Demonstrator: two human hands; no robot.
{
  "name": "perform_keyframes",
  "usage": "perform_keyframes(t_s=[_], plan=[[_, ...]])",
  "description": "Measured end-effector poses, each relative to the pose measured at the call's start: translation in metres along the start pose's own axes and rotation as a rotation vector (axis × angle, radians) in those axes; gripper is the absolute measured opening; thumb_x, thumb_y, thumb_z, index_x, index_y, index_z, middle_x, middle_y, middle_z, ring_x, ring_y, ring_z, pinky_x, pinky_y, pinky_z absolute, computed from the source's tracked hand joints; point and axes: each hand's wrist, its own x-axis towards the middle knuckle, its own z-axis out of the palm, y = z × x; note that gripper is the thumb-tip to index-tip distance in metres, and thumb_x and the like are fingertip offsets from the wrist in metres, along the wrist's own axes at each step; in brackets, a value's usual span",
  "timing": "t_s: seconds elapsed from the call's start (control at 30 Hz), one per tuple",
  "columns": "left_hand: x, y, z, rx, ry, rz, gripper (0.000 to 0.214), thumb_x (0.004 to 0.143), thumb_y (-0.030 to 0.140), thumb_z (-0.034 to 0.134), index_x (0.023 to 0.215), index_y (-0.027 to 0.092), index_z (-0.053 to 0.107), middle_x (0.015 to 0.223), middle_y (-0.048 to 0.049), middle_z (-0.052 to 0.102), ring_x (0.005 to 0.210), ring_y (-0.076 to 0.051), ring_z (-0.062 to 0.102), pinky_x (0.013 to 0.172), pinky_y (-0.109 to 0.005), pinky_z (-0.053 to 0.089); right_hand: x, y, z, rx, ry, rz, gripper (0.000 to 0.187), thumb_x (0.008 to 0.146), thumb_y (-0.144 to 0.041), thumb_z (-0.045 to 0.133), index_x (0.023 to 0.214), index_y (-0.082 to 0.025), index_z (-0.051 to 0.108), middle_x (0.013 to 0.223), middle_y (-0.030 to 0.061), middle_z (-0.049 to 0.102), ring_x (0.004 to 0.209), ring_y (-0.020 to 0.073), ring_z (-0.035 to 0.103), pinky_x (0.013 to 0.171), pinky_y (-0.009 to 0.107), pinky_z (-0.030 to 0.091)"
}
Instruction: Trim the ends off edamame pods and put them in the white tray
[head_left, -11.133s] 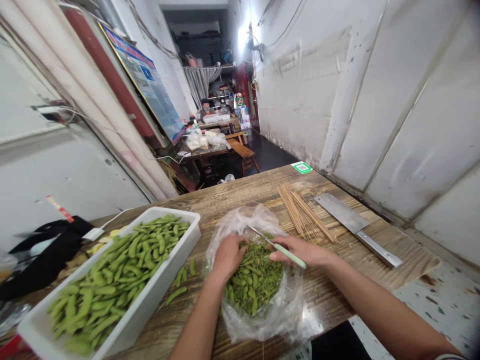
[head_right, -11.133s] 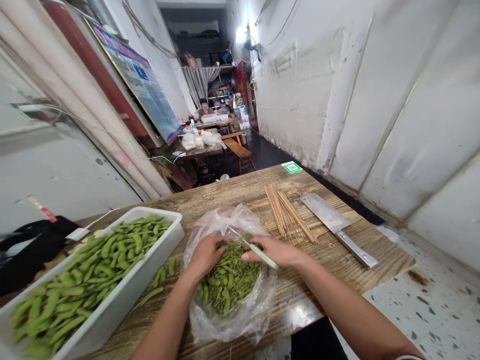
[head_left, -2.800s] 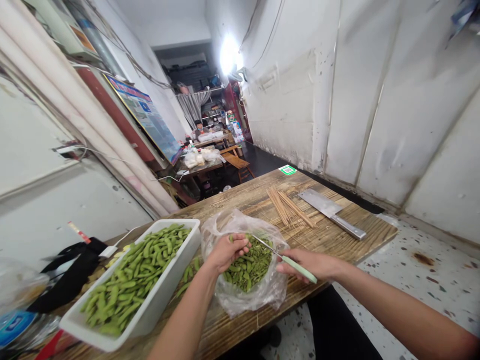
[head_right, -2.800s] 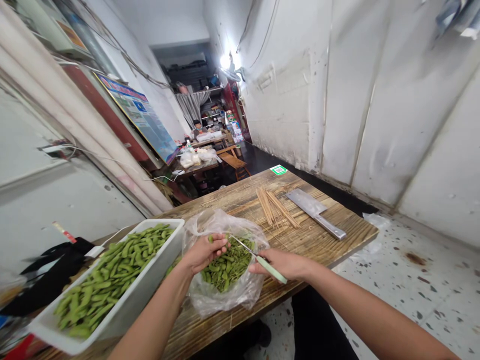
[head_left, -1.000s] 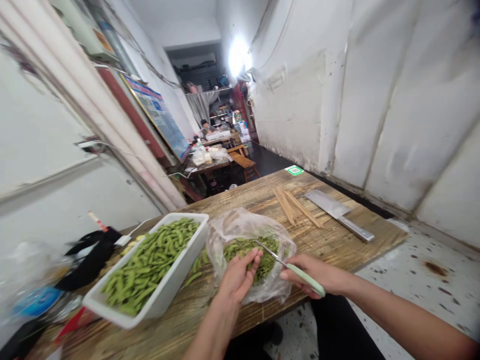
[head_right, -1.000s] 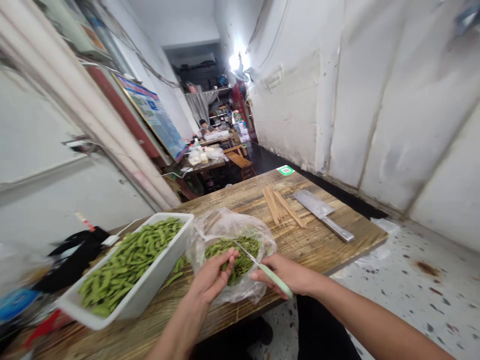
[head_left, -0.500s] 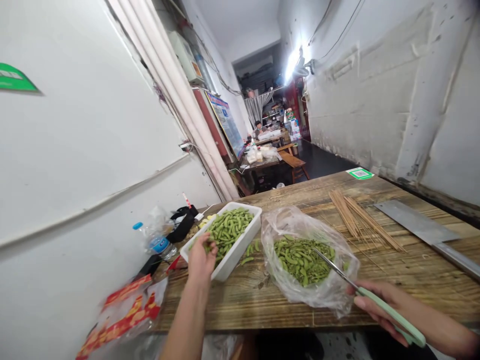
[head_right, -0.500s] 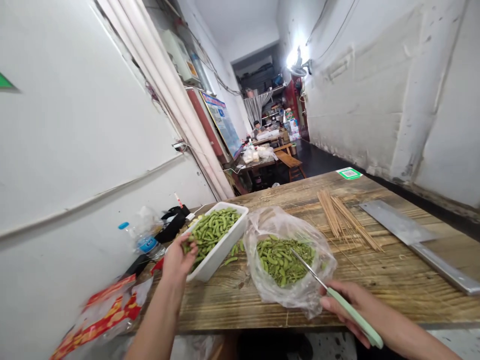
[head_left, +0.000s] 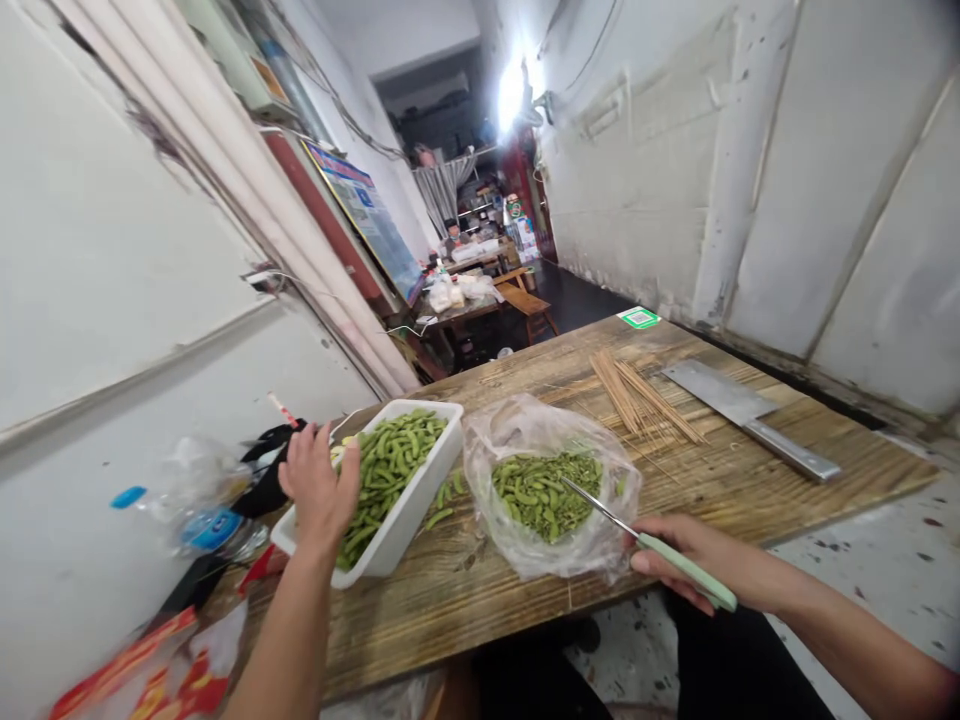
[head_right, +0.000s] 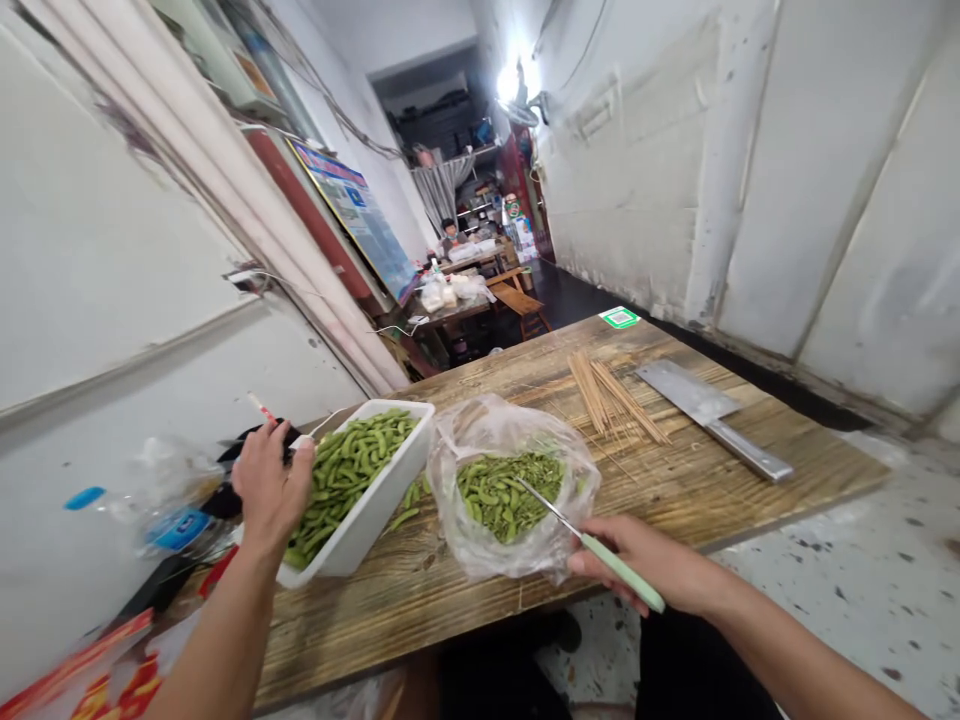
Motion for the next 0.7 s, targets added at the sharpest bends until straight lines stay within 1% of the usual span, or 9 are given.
perform_keyframes(t_s=[0.03, 0.07, 0.1, 0.17, 0.23, 0.33, 0.43, 0.57, 0.7], plan=[[-0.007, 0.013, -0.001, -0.035, -0.036, 0.081, 0.045, 0.083, 0.040, 0.048, 0.120, 0.016, 0.057, 0.130, -0.0139, 0.053, 0.124, -0.029, 0.043, 0.105, -0.048, 0.028, 0.000, 0.000, 0.001, 0.003, 0.009, -0.004, 0.041, 0.081, -0.052, 0.057, 0.095, -0.014, 0.052, 0.049, -0.0100, 0.038, 0.036, 0.0028, 0.035, 0.033, 0.012, 0.030], [-0.016, 0.029, 0.000, -0.108, -0.141, 0.158, 0.040, 0.082, 0.040, 0.051, 0.113, 0.018, 0.061, 0.120, -0.0107, 0.061, 0.115, -0.026, 0.052, 0.102, -0.043, 0.035, 0.001, 0.000, 0.002, 0.004, 0.015, -0.009, 0.041, 0.081, -0.052, 0.058, 0.095, -0.014, 0.052, 0.049, -0.0100, 0.038, 0.036, 0.0028, 0.035, 0.033, 0.012, 0.031], [-0.025, 0.045, 0.004, -0.199, -0.288, 0.213, 0.033, 0.082, 0.039, 0.051, 0.104, 0.019, 0.066, 0.107, -0.0077, 0.068, 0.101, -0.023, 0.060, 0.095, -0.037, 0.043, 0.001, 0.001, 0.003, 0.007, 0.017, -0.013, 0.041, 0.080, -0.051, 0.058, 0.095, -0.014, 0.052, 0.048, -0.0101, 0.038, 0.036, 0.0029, 0.035, 0.033, 0.012, 0.031], [-0.045, 0.076, 0.021, -0.329, -0.597, 0.272, 0.026, 0.083, 0.034, 0.051, 0.094, 0.020, 0.070, 0.090, -0.0048, 0.073, 0.081, -0.018, 0.066, 0.080, -0.031, 0.050, 0.001, 0.002, 0.005, 0.016, 0.020, -0.019, 0.040, 0.080, -0.051, 0.059, 0.095, -0.014, 0.052, 0.047, -0.0103, 0.038, 0.036, 0.0032, 0.035, 0.033, 0.012, 0.032], [-0.064, 0.101, 0.044, -0.386, -0.748, 0.350, 0.022, 0.082, 0.028, 0.053, 0.092, 0.020, 0.071, 0.091, -0.0051, 0.073, 0.083, -0.018, 0.066, 0.081, -0.030, 0.049, 0.001, 0.004, 0.006, 0.030, 0.032, -0.020, 0.040, 0.080, -0.051, 0.059, 0.094, -0.014, 0.052, 0.047, -0.0103, 0.038, 0.036, 0.0034, 0.036, 0.033, 0.012, 0.032], [-0.080, 0.123, 0.077, -0.396, -0.807, 0.459, 0.022, 0.081, 0.020, 0.054, 0.095, 0.021, 0.071, 0.096, -0.0075, 0.071, 0.092, -0.021, 0.063, 0.085, -0.033, 0.046, -0.001, 0.009, 0.007, 0.043, 0.065, -0.024, 0.039, 0.080, -0.051, 0.059, 0.092, -0.015, 0.053, 0.049, -0.0097, 0.039, 0.036, 0.0036, 0.037, 0.033, 0.012, 0.032], [-0.082, 0.136, 0.098, -0.316, -0.832, 0.555, 0.021, 0.078, 0.016, 0.056, 0.090, 0.021, 0.072, 0.088, -0.0095, 0.069, 0.087, -0.023, 0.061, 0.079, -0.034, 0.044, -0.002, 0.014, 0.006, 0.043, 0.082, -0.025, 0.037, 0.080, -0.050, 0.059, 0.091, -0.015, 0.053, 0.050, -0.0091, 0.041, 0.036, 0.0040, 0.039, 0.033, 0.013, 0.033], [-0.074, 0.149, 0.107, -0.225, -0.913, 0.587, 0.014, 0.075, 0.015, 0.058, 0.079, 0.021, 0.070, 0.086, -0.0088, 0.064, 0.083, -0.023, 0.056, 0.075, -0.031, 0.039, -0.001, 0.019, 0.007, 0.033, 0.132, -0.032, 0.038, 0.081, -0.051, 0.058, 0.093, -0.015, 0.053, 0.050, -0.0090, 0.041, 0.036, 0.0045, 0.040, 0.034, 0.013, 0.034], [-0.071, 0.153, 0.104, -0.362, -0.911, 0.484, 0.015, 0.080, 0.017, 0.050, 0.075, 0.020, 0.064, 0.076, -0.0058, 0.063, 0.075, -0.020, 0.054, 0.072, -0.028, 0.036, -0.001, 0.017, 0.009, -0.009, 0.175, -0.061, 0.040, 0.080, -0.052, 0.058, 0.097, -0.015, 0.054, 0.053, -0.0080, 0.042, 0.039, 0.0048, 0.041, 0.036, 0.014, 0.036]])
